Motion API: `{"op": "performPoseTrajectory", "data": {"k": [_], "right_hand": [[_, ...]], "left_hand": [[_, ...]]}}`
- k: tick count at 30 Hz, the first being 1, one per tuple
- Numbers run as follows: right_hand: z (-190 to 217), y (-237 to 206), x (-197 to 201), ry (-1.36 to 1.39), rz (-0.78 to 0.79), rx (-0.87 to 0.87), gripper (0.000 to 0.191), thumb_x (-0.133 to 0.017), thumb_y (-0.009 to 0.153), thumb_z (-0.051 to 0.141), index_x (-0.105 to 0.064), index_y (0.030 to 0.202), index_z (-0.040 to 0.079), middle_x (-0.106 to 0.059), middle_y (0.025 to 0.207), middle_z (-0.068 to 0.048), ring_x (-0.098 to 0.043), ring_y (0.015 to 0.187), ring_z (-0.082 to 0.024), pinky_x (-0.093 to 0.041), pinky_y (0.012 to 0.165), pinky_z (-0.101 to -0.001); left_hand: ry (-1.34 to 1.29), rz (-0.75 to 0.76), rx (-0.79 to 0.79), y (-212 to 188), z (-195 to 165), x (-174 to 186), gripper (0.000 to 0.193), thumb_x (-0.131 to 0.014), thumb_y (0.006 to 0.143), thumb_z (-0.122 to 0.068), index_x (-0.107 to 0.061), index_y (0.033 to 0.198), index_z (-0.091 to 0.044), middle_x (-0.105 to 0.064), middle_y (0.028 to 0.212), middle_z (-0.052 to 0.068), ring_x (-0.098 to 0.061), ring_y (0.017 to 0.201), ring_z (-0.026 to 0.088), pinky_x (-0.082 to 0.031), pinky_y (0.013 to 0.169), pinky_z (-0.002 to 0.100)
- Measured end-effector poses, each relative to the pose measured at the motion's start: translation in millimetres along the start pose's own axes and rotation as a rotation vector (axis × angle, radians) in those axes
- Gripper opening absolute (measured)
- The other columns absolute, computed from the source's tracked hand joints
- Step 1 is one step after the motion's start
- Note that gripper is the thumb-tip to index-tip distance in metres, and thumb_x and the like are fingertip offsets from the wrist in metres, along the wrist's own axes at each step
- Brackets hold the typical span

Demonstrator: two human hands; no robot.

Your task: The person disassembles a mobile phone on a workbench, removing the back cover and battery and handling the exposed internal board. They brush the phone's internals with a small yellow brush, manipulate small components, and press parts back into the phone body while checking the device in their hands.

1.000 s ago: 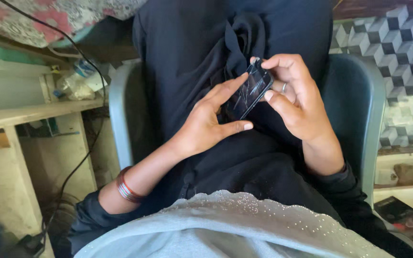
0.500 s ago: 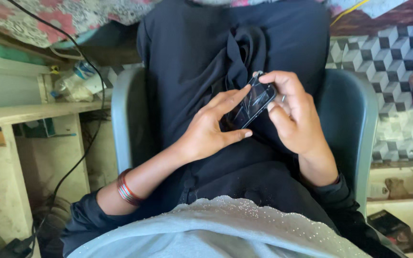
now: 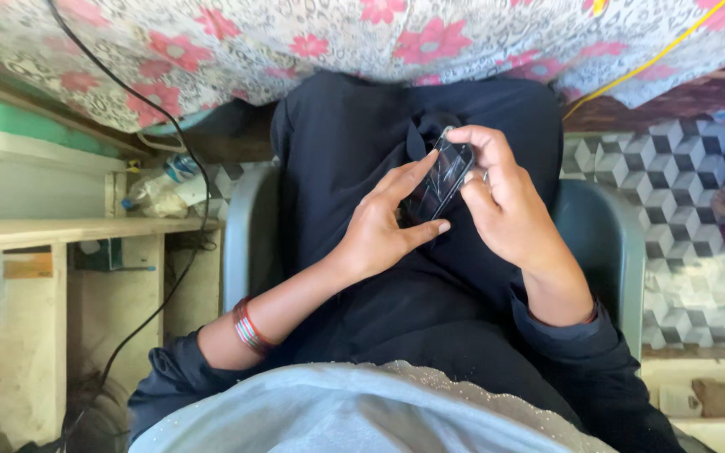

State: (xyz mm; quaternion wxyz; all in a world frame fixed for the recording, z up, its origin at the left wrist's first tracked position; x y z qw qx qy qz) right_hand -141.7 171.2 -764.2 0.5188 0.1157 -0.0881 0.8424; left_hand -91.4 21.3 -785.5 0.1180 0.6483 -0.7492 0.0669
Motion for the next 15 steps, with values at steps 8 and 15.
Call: {"op": "performPoseTrajectory", "data": {"k": [8,15], "right_hand": [[-2.2,16.4,6.9,0.128,0.104,0.078,0.041,-0.049,0.102,-0.006,-0.049,0.142,0.004,-0.056,0.122,-0.003,-0.055,0.112,-0.007,-0.046,0.097,-0.0239],[-4.1,8.6,-9.2,-0.059,0.063,-0.005,0.044,-0.051,0.096,-0.006,-0.052,0.138,0.005,-0.064,0.1,-0.001,-0.057,0.083,-0.007,-0.049,0.075,-0.0255]], "left_hand": [[-0.253,0.102,0.119,8.6,13.8,-3.1,0.088,-0.084,0.083,-0.013,-0.039,0.159,-0.011,-0.049,0.149,0.01,-0.056,0.133,0.02,-0.058,0.102,0.033],[-0.073,0.03,-0.028,-4.8,10.8,2.6,0.087,-0.088,0.083,-0.009,-0.042,0.158,-0.009,-0.051,0.15,0.011,-0.056,0.135,0.022,-0.053,0.107,0.036]]}}
Point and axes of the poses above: each hand's wrist, its own y-axis towards the middle knuckle, its own x-axis out of the back of the hand, z = x × y, the point moved 7 cm from there along y, towards the middle knuckle
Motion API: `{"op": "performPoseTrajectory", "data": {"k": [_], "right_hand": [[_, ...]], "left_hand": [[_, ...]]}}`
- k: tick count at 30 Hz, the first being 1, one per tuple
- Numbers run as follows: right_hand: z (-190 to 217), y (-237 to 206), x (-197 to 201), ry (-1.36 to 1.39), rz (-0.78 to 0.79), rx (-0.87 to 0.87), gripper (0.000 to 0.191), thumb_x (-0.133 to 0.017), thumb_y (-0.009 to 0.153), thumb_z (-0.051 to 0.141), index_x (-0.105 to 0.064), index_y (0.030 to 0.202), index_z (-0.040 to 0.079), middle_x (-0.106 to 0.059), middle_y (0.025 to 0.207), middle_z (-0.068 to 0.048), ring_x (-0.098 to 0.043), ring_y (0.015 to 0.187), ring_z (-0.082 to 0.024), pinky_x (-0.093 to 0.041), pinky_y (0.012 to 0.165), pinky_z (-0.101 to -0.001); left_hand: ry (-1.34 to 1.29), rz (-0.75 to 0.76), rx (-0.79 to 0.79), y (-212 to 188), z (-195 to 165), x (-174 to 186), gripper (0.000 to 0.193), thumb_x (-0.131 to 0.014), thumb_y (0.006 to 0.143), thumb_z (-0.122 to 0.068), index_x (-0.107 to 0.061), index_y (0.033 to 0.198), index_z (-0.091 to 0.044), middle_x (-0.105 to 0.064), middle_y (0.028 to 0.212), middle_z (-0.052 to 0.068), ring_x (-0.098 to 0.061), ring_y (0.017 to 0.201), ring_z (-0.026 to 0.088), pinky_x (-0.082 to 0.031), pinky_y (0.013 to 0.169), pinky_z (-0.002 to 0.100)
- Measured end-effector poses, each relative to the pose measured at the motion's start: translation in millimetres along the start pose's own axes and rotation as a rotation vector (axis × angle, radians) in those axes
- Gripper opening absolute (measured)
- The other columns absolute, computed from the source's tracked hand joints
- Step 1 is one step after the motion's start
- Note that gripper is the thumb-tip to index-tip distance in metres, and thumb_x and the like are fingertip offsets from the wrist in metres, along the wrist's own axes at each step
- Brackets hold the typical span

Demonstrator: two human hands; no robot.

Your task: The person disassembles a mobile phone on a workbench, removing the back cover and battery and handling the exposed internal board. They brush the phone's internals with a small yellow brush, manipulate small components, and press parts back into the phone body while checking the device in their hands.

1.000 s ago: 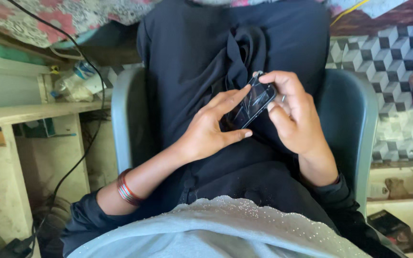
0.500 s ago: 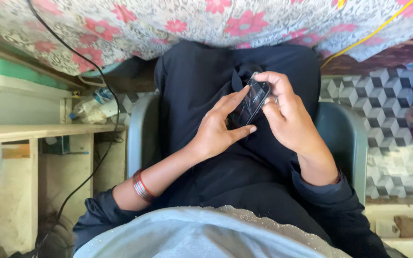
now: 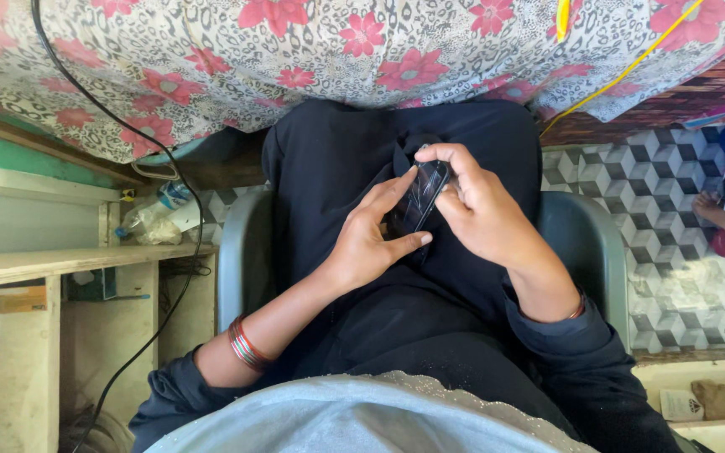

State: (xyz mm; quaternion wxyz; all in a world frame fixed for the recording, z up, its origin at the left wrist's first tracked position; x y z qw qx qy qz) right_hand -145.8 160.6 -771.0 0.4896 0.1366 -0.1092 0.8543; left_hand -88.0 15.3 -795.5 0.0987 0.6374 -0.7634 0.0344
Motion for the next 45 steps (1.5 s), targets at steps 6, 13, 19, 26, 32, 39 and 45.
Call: {"op": "performPoseTrajectory", "data": {"k": [6,13,19,26,32,39,45], "right_hand": [[0.1,-1.2,-4.9,0.058,-0.005,0.042,0.043,-0.051,0.098,-0.005,-0.05,0.14,0.004,-0.063,0.117,-0.006,-0.06,0.099,-0.01,-0.049,0.089,-0.0268],[-23.0,-5.2,-11.3,0.531,0.089,-0.061,0.07,-0.061,0.099,0.008,-0.024,0.158,0.009,-0.044,0.157,-0.014,-0.044,0.148,-0.03,-0.041,0.117,-0.0446],[-27.4,-18.8,-35.5,0.497,0.153,-0.021,0.074,-0.067,0.096,0.005,-0.026,0.158,0.005,-0.034,0.163,-0.015,-0.037,0.154,-0.029,-0.047,0.114,-0.0444],[-45.4,-27.9,-58.8,0.473,0.17,-0.12,0.087,-0.069,0.087,-0.002,-0.022,0.159,0.011,-0.031,0.164,-0.014,-0.047,0.144,-0.028,-0.054,0.104,-0.0412],[-38.2,-31.1,-61.7,0.426,0.123,-0.087,0.085,-0.063,0.088,-0.005,-0.023,0.161,0.011,-0.041,0.16,-0.018,-0.052,0.141,-0.029,-0.053,0.105,-0.0406],[-14.4,-35.6,-63.1,0.092,0.081,-0.039,0.096,-0.062,0.084,-0.002,-0.009,0.163,0.007,-0.064,0.131,-0.023,-0.074,0.109,-0.031,-0.059,0.093,-0.0367],[-10.8,-40.6,-67.0,-0.209,0.095,-0.195,0.103,-0.061,0.082,0.004,0.002,0.163,0.01,-0.069,0.084,-0.02,-0.072,0.074,-0.03,-0.056,0.074,-0.0399]], "left_hand": [[-0.024,0.034,0.074,-1.1,3.5,7.2,0.087,-0.085,0.083,-0.01,-0.041,0.158,-0.011,-0.05,0.149,0.01,-0.056,0.135,0.023,-0.055,0.104,0.036],[-0.464,0.078,0.234,-1.6,16.0,5.0,0.092,-0.082,0.084,-0.01,-0.033,0.161,-0.015,-0.043,0.154,0.01,-0.053,0.135,0.027,-0.058,0.104,0.039],[-0.481,-0.014,0.29,2.9,26.1,11.6,0.098,-0.084,0.078,-0.011,-0.03,0.159,-0.013,-0.046,0.15,0.013,-0.05,0.133,0.028,-0.049,0.109,0.041],[-0.647,-0.006,0.389,-0.3,37.7,12.3,0.089,-0.082,0.08,-0.012,-0.037,0.156,-0.007,-0.047,0.15,0.011,-0.049,0.137,0.026,-0.049,0.108,0.041],[-0.682,-0.033,0.422,-1.8,34.5,12.8,0.079,-0.081,0.08,-0.01,-0.038,0.146,-0.009,-0.049,0.14,0.012,-0.054,0.13,0.026,-0.052,0.1,0.041],[-0.691,-0.034,0.413,-0.7,36.7,5.9,0.075,-0.081,0.082,-0.009,-0.038,0.143,-0.005,-0.058,0.132,0.01,-0.062,0.117,0.021,-0.055,0.097,0.039],[-0.659,-0.019,0.415,-3.0,36.4,3.7,0.076,-0.082,0.08,-0.008,-0.04,0.143,-0.006,-0.059,0.127,0.011,-0.064,0.113,0.02,-0.057,0.093,0.038]]}}
Point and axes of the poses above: each hand's wrist, its own y-axis towards the middle knuckle, its own x-axis out of the back of the hand, z = x × y, the point moved 7 cm from there along y, towards the middle knuckle
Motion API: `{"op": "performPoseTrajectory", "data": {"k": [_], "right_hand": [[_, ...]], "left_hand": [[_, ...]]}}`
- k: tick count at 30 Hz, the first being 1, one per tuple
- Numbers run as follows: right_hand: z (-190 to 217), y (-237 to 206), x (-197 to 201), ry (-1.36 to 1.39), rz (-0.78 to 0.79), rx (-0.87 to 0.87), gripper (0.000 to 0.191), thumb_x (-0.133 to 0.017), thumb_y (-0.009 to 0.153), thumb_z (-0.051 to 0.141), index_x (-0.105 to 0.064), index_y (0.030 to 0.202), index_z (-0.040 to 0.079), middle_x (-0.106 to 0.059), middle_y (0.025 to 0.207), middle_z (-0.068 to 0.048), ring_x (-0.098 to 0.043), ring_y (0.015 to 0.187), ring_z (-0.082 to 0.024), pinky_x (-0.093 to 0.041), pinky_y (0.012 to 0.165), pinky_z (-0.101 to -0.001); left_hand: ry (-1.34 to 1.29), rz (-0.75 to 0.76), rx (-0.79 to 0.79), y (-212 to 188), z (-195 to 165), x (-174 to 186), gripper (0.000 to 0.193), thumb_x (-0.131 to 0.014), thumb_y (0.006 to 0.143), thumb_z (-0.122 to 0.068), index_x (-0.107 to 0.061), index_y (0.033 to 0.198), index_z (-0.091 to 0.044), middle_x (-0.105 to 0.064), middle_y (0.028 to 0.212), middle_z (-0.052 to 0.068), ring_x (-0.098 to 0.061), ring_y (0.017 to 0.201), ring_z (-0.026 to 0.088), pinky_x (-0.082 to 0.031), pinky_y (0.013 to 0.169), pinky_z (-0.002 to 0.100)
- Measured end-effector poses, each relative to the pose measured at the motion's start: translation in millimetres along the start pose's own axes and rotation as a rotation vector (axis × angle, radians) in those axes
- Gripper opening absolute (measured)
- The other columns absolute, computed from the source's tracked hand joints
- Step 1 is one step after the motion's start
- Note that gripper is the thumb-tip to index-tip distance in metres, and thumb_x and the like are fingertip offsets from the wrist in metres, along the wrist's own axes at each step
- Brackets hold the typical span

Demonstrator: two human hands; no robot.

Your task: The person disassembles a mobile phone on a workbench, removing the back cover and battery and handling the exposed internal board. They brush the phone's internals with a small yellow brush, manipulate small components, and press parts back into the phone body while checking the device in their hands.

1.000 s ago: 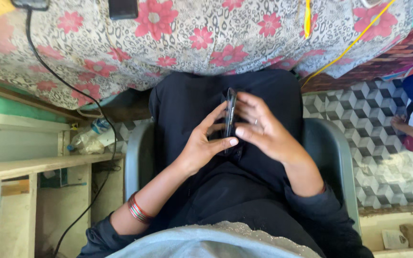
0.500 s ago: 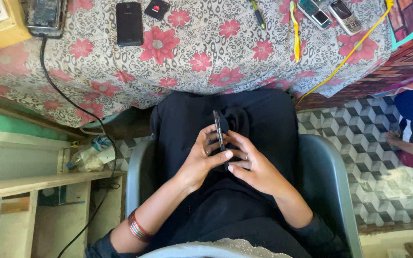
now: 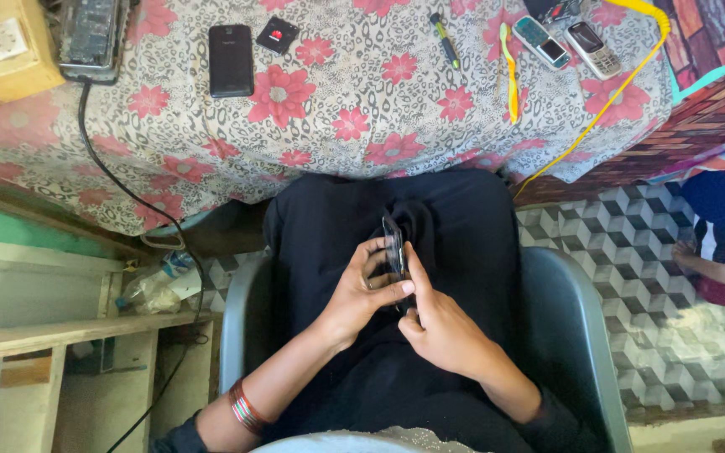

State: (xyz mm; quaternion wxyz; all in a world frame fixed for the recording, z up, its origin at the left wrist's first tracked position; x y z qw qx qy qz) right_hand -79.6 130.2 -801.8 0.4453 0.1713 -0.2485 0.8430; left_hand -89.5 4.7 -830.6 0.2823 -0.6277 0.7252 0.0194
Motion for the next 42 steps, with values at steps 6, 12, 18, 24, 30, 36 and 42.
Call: {"op": "performPoseTrajectory", "data": {"k": [6,12,18,24,30,36,42], "right_hand": [[0.1,-1.8,-3.3,-0.017,0.045,-0.036,0.104,-0.06,0.084,0.002,0.005,0.164,0.015,-0.069,0.086,-0.019,-0.072,0.075,-0.03,-0.056,0.075,-0.0396],[1.9,-2.3,10.7,0.406,0.07,0.184,0.088,-0.06,0.09,-0.003,-0.012,0.162,0.013,-0.059,0.145,-0.019,-0.069,0.123,-0.03,-0.059,0.097,-0.0397],[-2.2,-1.9,13.9,0.369,0.026,0.116,0.082,-0.062,0.088,0.0,-0.023,0.159,0.013,-0.06,0.145,-0.02,-0.071,0.122,-0.03,-0.06,0.097,-0.0396],[7.5,-1.2,19.6,0.208,-0.046,0.123,0.084,-0.063,0.086,0.003,-0.023,0.159,0.012,-0.068,0.131,-0.021,-0.077,0.108,-0.031,-0.061,0.091,-0.0372],[9.0,-5.0,16.8,-0.016,-0.051,0.017,0.087,-0.064,0.087,0.009,-0.018,0.16,0.014,-0.072,0.109,-0.022,-0.075,0.095,-0.035,-0.058,0.082,-0.0413],[10.2,-5.9,15.2,0.061,-0.034,0.042,0.085,-0.062,0.089,0.009,-0.016,0.161,0.014,-0.068,0.122,-0.021,-0.075,0.102,-0.033,-0.059,0.086,-0.0404],[7.2,-5.9,17.6,0.318,0.04,0.135,0.09,-0.064,0.087,-0.001,-0.017,0.162,0.014,-0.059,0.14,-0.019,-0.066,0.126,-0.029,-0.06,0.096,-0.0385]], "left_hand": [[0.055,0.041,-0.012,0.2,-1.7,2.4,0.077,-0.082,0.078,-0.005,-0.041,0.144,-0.008,-0.059,0.128,0.01,-0.064,0.113,0.02,-0.056,0.092,0.036],[0.021,0.128,0.046,-1.9,6.8,1.8,0.076,-0.082,0.082,-0.008,-0.04,0.146,-0.007,-0.056,0.132,0.011,-0.063,0.117,0.022,-0.057,0.095,0.037],[-0.002,0.097,0.08,-2.3,9.2,1.2,0.073,-0.081,0.083,-0.014,-0.04,0.142,-0.008,-0.056,0.13,0.011,-0.064,0.115,0.021,-0.06,0.089,0.04],[0.033,0.051,0.112,-1.8,13.9,2.1,0.071,-0.082,0.082,-0.018,-0.043,0.141,-0.009,-0.058,0.134,0.011,-0.066,0.115,0.021,-0.06,0.086,0.036],[0.084,0.025,0.104,-4.0,18.9,2.7,0.069,-0.084,0.08,-0.017,-0.047,0.137,-0.008,-0.061,0.132,0.011,-0.068,0.109,0.021,-0.059,0.081,0.034],[0.065,0.033,0.116,-5.8,14.3,2.0,0.067,-0.084,0.08,-0.018,-0.048,0.135,-0.008,-0.062,0.129,0.012,-0.07,0.108,0.023,-0.061,0.081,0.036],[0.068,0.033,0.138,-8.6,11.6,1.0,0.066,-0.082,0.081,-0.021,-0.047,0.136,-0.009,-0.061,0.135,0.012,-0.07,0.11,0.023,-0.061,0.081,0.036]]}}
Point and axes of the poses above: each hand's wrist, its own y-axis towards the middle knuckle, its own x-axis out of the back of the hand, z = x × y, the point moved 7 cm from there along y, towards the middle knuckle
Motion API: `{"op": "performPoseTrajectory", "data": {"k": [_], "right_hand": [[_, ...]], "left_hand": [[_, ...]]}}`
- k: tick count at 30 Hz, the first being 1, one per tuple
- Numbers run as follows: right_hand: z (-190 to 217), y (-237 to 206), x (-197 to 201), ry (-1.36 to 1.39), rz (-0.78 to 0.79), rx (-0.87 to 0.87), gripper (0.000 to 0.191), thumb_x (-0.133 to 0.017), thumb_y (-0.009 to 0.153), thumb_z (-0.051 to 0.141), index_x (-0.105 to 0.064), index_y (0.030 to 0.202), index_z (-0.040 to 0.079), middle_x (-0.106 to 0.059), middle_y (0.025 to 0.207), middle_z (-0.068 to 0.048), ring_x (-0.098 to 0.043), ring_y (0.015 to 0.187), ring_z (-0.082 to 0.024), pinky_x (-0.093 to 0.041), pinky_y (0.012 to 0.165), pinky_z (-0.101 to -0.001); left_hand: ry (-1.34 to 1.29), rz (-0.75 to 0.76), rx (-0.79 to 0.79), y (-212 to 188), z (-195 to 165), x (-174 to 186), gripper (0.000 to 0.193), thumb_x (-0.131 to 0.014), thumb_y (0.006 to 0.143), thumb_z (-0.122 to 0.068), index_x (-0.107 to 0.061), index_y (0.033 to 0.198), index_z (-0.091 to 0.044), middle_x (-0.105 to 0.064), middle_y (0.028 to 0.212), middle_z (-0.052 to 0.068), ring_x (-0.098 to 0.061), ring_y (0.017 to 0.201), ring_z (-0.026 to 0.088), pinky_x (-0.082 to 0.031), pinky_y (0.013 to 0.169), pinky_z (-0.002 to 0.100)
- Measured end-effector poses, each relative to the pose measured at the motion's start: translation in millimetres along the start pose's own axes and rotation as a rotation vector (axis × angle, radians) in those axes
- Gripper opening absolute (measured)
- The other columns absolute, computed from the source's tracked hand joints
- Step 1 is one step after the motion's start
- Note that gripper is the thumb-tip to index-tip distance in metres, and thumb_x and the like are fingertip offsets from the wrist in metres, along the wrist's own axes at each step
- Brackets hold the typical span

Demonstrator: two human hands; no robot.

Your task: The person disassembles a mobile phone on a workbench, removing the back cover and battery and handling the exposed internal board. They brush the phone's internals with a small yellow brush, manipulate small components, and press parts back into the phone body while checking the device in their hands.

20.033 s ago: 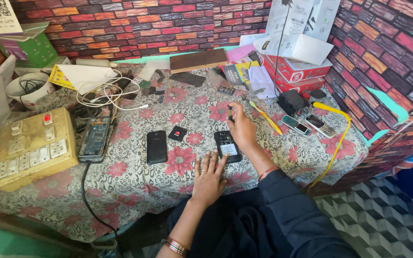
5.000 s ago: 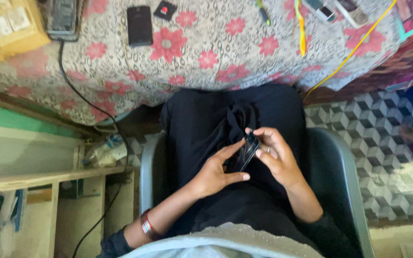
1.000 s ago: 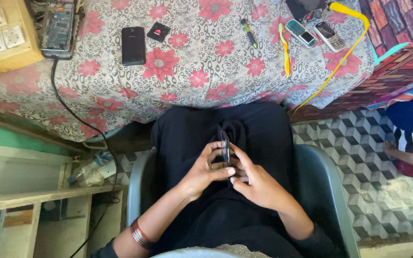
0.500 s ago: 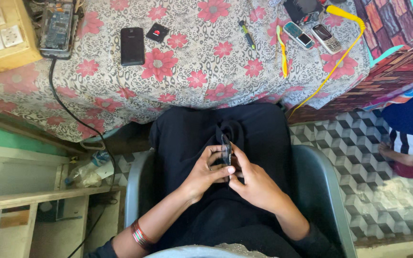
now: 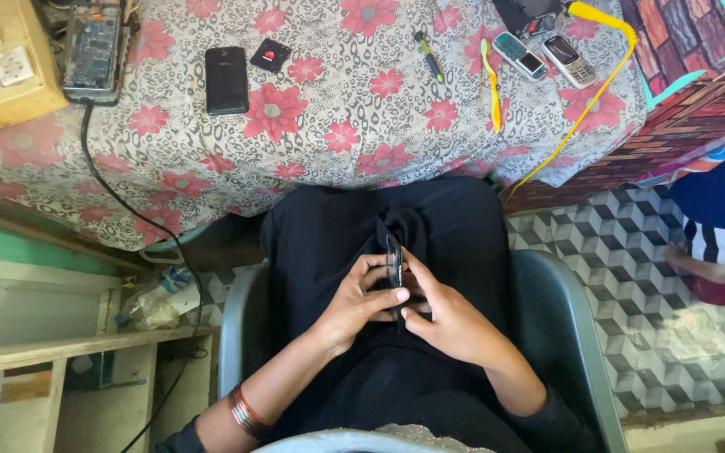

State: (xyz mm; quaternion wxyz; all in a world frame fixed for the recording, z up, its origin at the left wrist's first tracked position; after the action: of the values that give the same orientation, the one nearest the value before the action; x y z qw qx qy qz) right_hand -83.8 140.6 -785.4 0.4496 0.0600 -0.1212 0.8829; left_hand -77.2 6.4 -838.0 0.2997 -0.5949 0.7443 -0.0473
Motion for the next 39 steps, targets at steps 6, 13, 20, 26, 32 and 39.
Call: {"op": "performPoseTrajectory", "data": {"k": [6,13,20,26,32,39], "right_hand": [[0.5,2.8,-3.8,0.031,-0.018,-0.012,0.095,-0.062,0.084,-0.004,-0.011,0.163,0.014,-0.063,0.135,-0.019,-0.07,0.12,-0.028,-0.059,0.098,-0.0378],[-2.1,-2.5,-5.4,-0.221,-0.04,-0.113,0.099,-0.063,0.082,0.004,-0.006,0.162,0.015,-0.067,0.122,-0.022,-0.074,0.1,-0.034,-0.057,0.087,-0.0399],[-6.7,-6.3,-11.1,-0.333,-0.072,-0.22,0.098,-0.057,0.083,0.006,0.0,0.163,0.012,-0.066,0.114,-0.029,-0.071,0.096,-0.044,-0.054,0.084,-0.0456],[-8.9,-5.7,-7.9,-0.223,-0.052,-0.083,0.095,-0.061,0.086,0.004,-0.005,0.163,0.011,-0.061,0.13,-0.027,-0.068,0.111,-0.039,-0.055,0.091,-0.043],[-21.1,-3.2,7.2,0.153,0.014,0.012,0.092,-0.069,0.091,0.006,-0.012,0.163,0.014,-0.047,0.152,-0.018,-0.057,0.135,-0.028,-0.056,0.103,-0.0424],[-23.7,-2.8,3.8,0.14,-0.024,0.025,0.098,-0.079,0.085,0.009,-0.019,0.162,0.013,-0.056,0.137,-0.014,-0.063,0.122,-0.023,-0.059,0.097,-0.0381]], "left_hand": [[0.011,-0.016,-0.013,1.5,-0.2,0.0,0.067,-0.083,0.081,-0.02,-0.047,0.136,-0.01,-0.06,0.135,0.012,-0.071,0.11,0.021,-0.061,0.081,0.035],[0.063,-0.03,-0.007,1.2,7.3,0.1,0.065,-0.083,0.08,-0.018,-0.049,0.135,-0.01,-0.064,0.128,0.011,-0.069,0.104,0.02,-0.059,0.077,0.032],[0.061,0.001,-0.079,4.1,12.1,-1.0,0.066,-0.085,0.079,-0.012,-0.048,0.134,-0.008,-0.063,0.13,0.012,-0.067,0.112,0.02,-0.061,0.084,0.033],[0.038,0.025,-0.07,2.3,6.2,-1.3,0.068,-0.083,0.081,-0.013,-0.046,0.139,-0.008,-0.062,0.133,0.014,-0.067,0.114,0.023,-0.06,0.085,0.036],[-0.05,0.101,-0.042,-2.3,-5.4,-3.2,0.069,-0.076,0.085,-0.016,-0.041,0.145,-0.01,-0.054,0.151,0.008,-0.063,0.125,0.023,-0.061,0.09,0.039],[-0.119,0.143,0.014,-2.4,0.0,-6.8,0.072,-0.076,0.086,-0.013,-0.04,0.148,-0.009,-0.051,0.154,0.008,-0.059,0.13,0.023,-0.06,0.094,0.039]]}}
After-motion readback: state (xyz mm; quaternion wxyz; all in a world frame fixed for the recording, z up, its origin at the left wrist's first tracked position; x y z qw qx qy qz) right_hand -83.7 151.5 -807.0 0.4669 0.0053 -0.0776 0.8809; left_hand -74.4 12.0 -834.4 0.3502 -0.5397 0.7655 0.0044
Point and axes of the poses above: each hand's wrist, its own y-axis towards the middle knuckle, its own x-axis out of the back of the hand, z = x × y, the point moved 7 cm from there along y, towards the middle knuckle
